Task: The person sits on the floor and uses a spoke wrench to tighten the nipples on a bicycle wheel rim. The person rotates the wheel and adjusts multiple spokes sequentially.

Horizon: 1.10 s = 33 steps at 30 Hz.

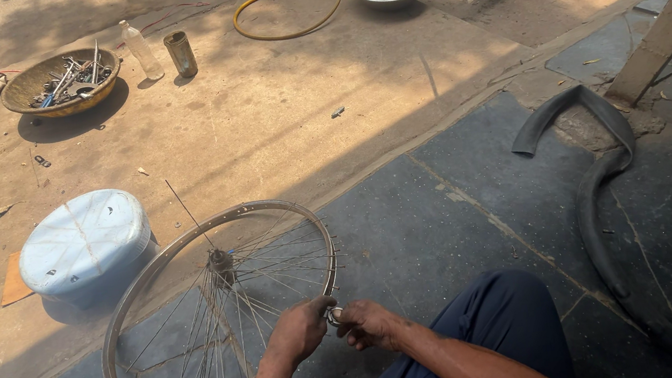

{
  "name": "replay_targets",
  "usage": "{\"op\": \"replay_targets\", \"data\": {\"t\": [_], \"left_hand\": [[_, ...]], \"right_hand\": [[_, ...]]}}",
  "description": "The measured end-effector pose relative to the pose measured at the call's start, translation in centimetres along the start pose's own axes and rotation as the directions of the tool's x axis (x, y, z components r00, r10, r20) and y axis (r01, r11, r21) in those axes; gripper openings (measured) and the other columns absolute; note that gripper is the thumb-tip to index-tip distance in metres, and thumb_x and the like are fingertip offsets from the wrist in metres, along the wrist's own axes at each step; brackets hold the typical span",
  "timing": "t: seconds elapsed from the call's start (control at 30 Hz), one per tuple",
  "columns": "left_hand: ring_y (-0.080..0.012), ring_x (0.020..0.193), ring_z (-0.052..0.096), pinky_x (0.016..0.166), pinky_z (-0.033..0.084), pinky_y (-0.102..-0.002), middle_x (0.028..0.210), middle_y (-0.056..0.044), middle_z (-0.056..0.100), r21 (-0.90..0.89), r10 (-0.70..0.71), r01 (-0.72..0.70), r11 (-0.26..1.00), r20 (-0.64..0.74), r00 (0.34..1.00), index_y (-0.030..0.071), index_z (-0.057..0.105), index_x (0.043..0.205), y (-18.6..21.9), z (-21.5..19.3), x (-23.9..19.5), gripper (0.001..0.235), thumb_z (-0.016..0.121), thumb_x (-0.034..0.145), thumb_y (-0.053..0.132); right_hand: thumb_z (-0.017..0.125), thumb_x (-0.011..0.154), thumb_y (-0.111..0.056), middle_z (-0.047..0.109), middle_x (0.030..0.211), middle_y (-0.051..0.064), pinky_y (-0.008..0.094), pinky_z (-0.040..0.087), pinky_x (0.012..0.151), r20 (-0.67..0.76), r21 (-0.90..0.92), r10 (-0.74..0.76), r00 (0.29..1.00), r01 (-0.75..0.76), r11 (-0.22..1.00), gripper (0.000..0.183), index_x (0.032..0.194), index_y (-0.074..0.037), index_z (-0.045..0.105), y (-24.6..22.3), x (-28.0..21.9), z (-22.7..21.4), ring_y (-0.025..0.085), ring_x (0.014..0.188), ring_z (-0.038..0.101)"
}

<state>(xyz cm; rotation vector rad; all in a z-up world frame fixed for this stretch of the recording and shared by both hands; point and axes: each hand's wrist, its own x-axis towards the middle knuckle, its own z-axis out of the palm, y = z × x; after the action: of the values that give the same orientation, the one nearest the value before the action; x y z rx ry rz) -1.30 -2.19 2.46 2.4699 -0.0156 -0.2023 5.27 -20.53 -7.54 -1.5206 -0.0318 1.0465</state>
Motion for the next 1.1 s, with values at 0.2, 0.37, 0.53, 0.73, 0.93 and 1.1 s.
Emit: {"op": "replay_targets", "data": {"t": [0.2, 0.37, 0.53, 0.73, 0.93, 1.1], "left_hand": [[-0.0363, 0.103, 0.071, 0.089, 0.055, -0.048, 0.107, -0.015, 0.075, 0.024, 0.002, -0.001, 1.0, -0.004, 1.0, 0.013, 0.071, 0.116, 0.2, -0.3, -0.2, 0.028, 0.061, 0.09, 0.015], [-0.0371, 0.103, 0.071, 0.089, 0.056, -0.048, 0.108, -0.016, 0.075, 0.024, 0.002, -0.001, 1.0, -0.039, 0.999, 0.013, 0.072, 0.116, 0.3, -0.4, -0.2, 0.026, 0.059, 0.093, 0.016], [-0.035, 0.103, 0.071, 0.09, 0.055, -0.048, 0.107, -0.014, 0.076, -0.042, -0.042, 0.042, 0.998, 0.003, 0.999, 0.014, 0.072, 0.118, 0.3, -0.5, -0.3, 0.029, 0.063, 0.09, 0.018], [-0.0344, 0.103, 0.071, 0.091, 0.055, -0.046, 0.108, -0.014, 0.075, 0.066, 0.014, -0.014, 0.998, 0.004, 1.0, 0.014, 0.072, 0.119, 0.2, -0.3, -0.2, 0.028, 0.06, 0.095, 0.02], [-0.0365, 0.107, 0.069, 0.092, 0.053, -0.048, 0.114, -0.015, 0.074, 0.012, 0.035, -0.034, 0.999, -0.061, 0.998, 0.013, 0.072, 0.122, 0.3, -0.6, -0.4, 0.034, 0.059, 0.09, 0.012], [-0.0346, 0.109, 0.07, 0.095, 0.054, -0.046, 0.115, -0.014, 0.074, 0.03, -0.033, 0.033, 0.999, 0.001, 0.999, 0.013, 0.071, 0.121, 0.5, -0.7, -0.4, 0.033, 0.059, 0.091, 0.014]], "right_hand": [[0.07, 0.092, -0.035, 0.067, 0.089, 0.008, 0.03, 0.053, 0.056, -0.104, -0.163, -0.189, 0.976, 0.171, 0.972, 0.032, 0.103, -0.005, 0.065, 0.1, 0.7, -0.3, 0.014, 0.067, 0.062], [0.052, 0.095, -0.057, 0.069, 0.089, 0.009, 0.031, 0.053, 0.054, 0.044, 0.166, 0.153, 0.987, -0.159, 0.973, 0.052, 0.101, -0.006, 0.065, -0.6, -0.6, -0.2, 0.015, 0.063, 0.062], [0.07, 0.092, -0.046, 0.07, 0.088, 0.013, 0.032, 0.054, 0.059, -0.11, -0.531, -0.39, 0.914, 0.277, 0.801, 0.045, 0.103, -0.002, 0.066, -0.7, -0.4, 0.7, 0.013, 0.07, 0.063], [0.052, 0.096, -0.054, 0.068, 0.079, 0.004, 0.031, 0.051, 0.053, -0.09, 0.108, 0.137, 0.986, -0.127, 0.986, 0.049, 0.102, -0.007, 0.065, -1.6, -1.4, 0.5, 0.015, 0.061, 0.06], [0.066, 0.096, -0.049, 0.064, 0.083, 0.013, 0.033, 0.052, 0.056, -0.089, -0.214, -0.182, 0.979, 0.16, 0.964, 0.051, 0.108, 0.001, 0.063, -1.8, -1.4, 1.1, 0.017, 0.066, 0.06], [0.055, 0.097, -0.056, 0.065, 0.085, 0.008, 0.031, 0.053, 0.057, -0.137, -0.004, 0.005, 0.991, -0.005, 1.0, 0.054, 0.103, -0.003, 0.065, -1.7, -1.3, 0.9, 0.015, 0.067, 0.06]]}}
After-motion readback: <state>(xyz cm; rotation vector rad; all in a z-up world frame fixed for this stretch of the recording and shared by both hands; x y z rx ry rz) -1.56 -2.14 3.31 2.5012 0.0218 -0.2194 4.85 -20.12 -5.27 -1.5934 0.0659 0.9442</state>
